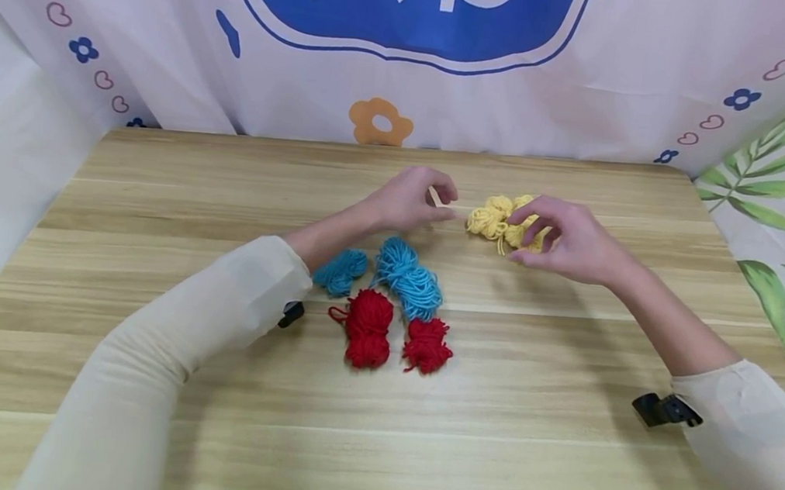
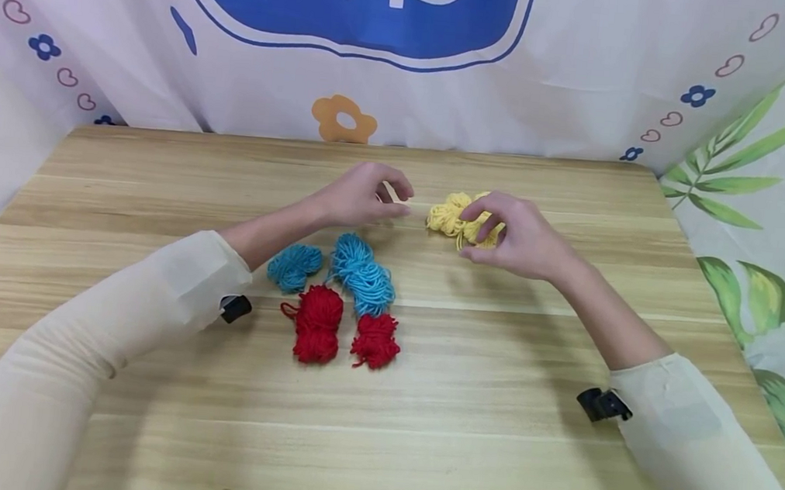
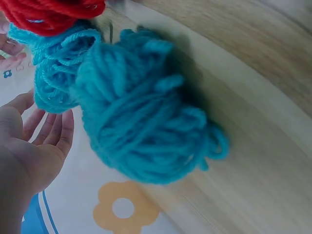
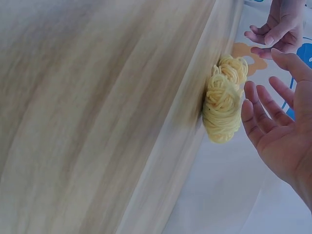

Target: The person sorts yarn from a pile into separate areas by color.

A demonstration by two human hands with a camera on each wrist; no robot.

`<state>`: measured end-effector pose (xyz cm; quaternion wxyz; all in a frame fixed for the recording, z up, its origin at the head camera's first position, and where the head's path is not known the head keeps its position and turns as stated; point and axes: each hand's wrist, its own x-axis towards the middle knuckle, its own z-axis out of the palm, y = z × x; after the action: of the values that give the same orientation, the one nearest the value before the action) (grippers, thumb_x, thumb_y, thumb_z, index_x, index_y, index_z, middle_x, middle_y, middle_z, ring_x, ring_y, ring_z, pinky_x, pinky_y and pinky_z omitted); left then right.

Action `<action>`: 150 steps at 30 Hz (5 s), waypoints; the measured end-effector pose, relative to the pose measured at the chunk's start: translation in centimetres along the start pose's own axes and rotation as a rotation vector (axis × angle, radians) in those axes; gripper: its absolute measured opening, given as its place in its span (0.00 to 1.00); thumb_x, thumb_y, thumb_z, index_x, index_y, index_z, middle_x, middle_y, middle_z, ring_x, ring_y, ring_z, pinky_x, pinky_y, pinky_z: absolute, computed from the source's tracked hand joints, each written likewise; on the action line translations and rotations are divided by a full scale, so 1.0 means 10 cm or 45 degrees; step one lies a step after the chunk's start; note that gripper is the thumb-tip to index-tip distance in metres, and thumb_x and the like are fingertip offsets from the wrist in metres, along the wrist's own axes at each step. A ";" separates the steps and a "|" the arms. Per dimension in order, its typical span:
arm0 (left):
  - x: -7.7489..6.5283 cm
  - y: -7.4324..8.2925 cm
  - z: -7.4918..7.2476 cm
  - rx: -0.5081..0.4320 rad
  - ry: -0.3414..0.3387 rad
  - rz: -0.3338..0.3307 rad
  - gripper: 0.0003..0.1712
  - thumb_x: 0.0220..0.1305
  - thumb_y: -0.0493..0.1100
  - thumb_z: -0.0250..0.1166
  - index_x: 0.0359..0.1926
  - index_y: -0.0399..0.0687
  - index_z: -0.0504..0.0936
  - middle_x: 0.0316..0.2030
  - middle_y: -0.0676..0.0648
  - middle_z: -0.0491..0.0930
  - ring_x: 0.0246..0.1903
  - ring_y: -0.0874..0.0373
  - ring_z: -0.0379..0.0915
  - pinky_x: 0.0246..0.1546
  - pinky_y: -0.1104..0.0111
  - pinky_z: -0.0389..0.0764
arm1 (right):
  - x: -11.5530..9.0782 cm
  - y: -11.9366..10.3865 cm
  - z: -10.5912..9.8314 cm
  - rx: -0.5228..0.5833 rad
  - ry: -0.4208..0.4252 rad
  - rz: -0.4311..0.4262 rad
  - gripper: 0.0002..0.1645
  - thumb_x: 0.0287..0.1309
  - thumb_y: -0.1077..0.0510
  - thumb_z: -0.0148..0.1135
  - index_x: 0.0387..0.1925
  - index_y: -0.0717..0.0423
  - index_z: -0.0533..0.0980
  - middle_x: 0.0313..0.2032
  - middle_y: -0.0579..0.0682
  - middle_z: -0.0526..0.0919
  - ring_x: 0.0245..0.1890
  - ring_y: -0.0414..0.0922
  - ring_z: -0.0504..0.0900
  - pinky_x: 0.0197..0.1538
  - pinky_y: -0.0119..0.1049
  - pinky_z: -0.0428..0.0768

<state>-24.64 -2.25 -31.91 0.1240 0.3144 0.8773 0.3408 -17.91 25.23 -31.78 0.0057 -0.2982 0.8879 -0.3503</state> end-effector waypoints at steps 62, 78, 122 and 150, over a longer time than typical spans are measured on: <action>-0.65 -0.26 -0.23 -0.096 -0.006 -0.023 0.17 0.71 0.40 0.69 0.54 0.33 0.84 0.47 0.40 0.84 0.44 0.48 0.84 0.54 0.58 0.83 | 0.06 -0.21 0.22 0.022 -0.117 -0.046 0.23 0.51 0.65 0.80 0.49 0.63 0.82 0.45 0.56 0.87 0.35 0.45 0.85 0.35 0.38 0.84; -0.81 -0.35 -0.32 -0.071 0.009 0.016 0.16 0.70 0.39 0.69 0.52 0.31 0.84 0.45 0.39 0.85 0.42 0.47 0.85 0.52 0.56 0.84 | 0.10 -0.24 0.30 0.054 -0.139 -0.012 0.25 0.52 0.63 0.80 0.51 0.63 0.81 0.45 0.56 0.86 0.36 0.44 0.86 0.36 0.36 0.82; -1.08 -0.52 -0.46 -0.026 -0.054 0.074 0.15 0.64 0.35 0.73 0.49 0.29 0.85 0.46 0.35 0.86 0.40 0.47 0.86 0.46 0.54 0.87 | 0.25 -0.39 0.52 0.112 -0.193 -0.070 0.25 0.53 0.58 0.81 0.52 0.61 0.82 0.46 0.56 0.87 0.38 0.46 0.87 0.38 0.51 0.83; -1.14 -0.58 -0.46 -0.038 -0.148 0.095 0.18 0.61 0.35 0.76 0.51 0.32 0.85 0.49 0.37 0.86 0.43 0.47 0.85 0.47 0.53 0.86 | 0.34 -0.46 0.71 0.080 -0.278 -0.076 0.28 0.53 0.53 0.81 0.52 0.62 0.82 0.44 0.53 0.88 0.36 0.43 0.86 0.37 0.39 0.85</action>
<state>-20.54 -15.26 -32.40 0.1665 0.3643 0.8511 0.3395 -16.75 16.32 -33.60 0.1013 -0.3606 0.8613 -0.3434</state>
